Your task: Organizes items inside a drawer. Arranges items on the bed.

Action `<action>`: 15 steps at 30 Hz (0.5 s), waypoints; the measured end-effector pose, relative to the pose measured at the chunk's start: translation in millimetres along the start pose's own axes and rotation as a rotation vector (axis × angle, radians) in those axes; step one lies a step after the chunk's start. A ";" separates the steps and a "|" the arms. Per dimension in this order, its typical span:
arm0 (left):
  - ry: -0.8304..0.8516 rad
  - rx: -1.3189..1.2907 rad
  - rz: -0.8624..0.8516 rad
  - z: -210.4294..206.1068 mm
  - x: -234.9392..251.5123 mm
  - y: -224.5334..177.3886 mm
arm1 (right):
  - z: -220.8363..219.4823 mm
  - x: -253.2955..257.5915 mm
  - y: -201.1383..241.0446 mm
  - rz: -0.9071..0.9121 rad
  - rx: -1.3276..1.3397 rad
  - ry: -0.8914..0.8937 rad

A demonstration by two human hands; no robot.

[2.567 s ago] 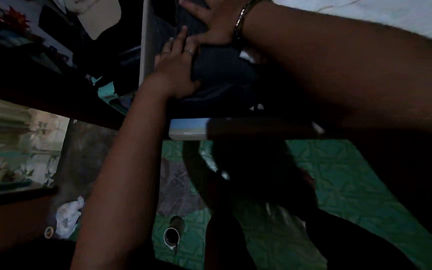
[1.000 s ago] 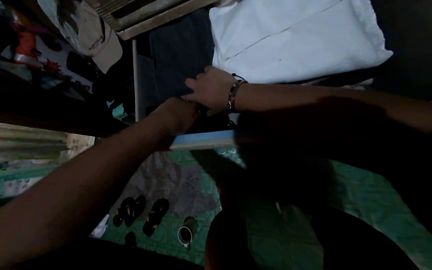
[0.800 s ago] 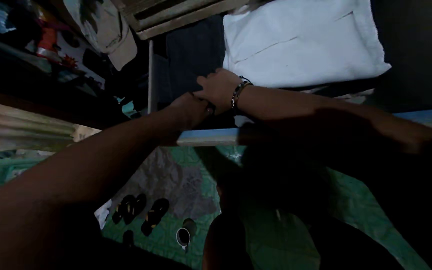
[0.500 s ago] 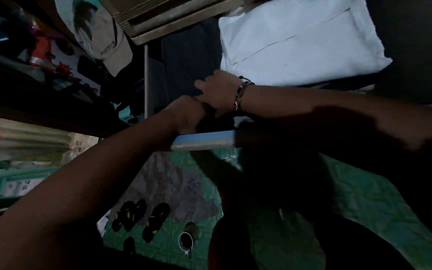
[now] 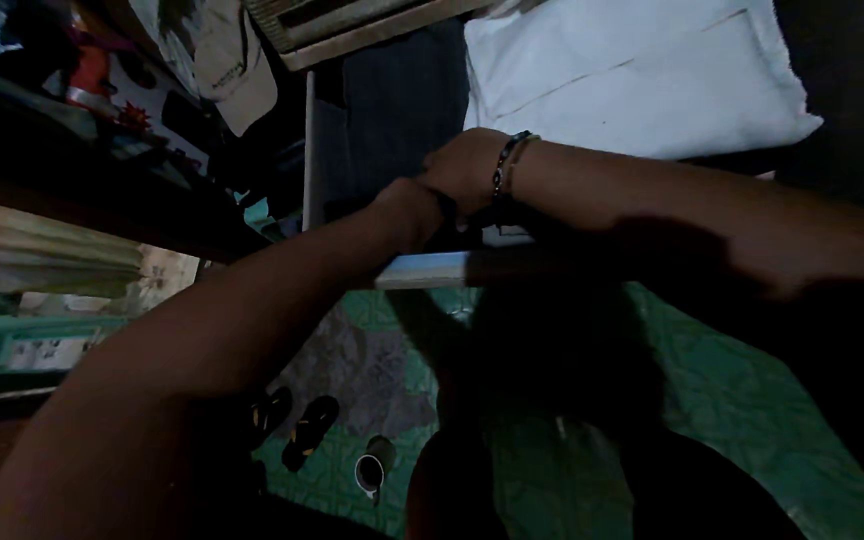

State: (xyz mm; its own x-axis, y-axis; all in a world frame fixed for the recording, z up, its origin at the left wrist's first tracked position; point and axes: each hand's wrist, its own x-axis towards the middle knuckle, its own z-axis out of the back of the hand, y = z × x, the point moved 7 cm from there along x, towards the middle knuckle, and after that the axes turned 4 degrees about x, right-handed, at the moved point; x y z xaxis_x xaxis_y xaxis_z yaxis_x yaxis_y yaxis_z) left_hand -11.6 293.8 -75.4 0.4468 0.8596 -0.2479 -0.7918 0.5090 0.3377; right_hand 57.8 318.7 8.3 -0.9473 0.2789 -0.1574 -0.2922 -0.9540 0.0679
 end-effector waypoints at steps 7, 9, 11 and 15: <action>0.688 -0.064 -0.076 134.3 -57.8 -15.6 | 7.6 -5.3 0.5 0.067 0.039 -0.105; 0.658 -0.167 -0.041 138.1 -63.4 -7.3 | 17.0 -12.6 4.9 0.111 0.072 -0.159; 0.669 -0.209 -0.025 135.4 -65.6 -4.6 | 39.2 -24.5 23.6 0.015 0.118 0.080; 0.696 -0.320 0.005 120.6 -63.3 -4.4 | 16.0 -10.9 22.5 0.113 0.053 -0.355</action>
State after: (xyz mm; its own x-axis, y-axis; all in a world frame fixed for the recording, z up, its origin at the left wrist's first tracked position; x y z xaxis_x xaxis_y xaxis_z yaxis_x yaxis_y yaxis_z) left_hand 13.8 242.6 48.3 0.1611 0.5810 -0.7978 -0.9224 0.3762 0.0877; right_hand 59.4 295.9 27.3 -0.9577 0.2022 0.2048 -0.1810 -0.9764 0.1174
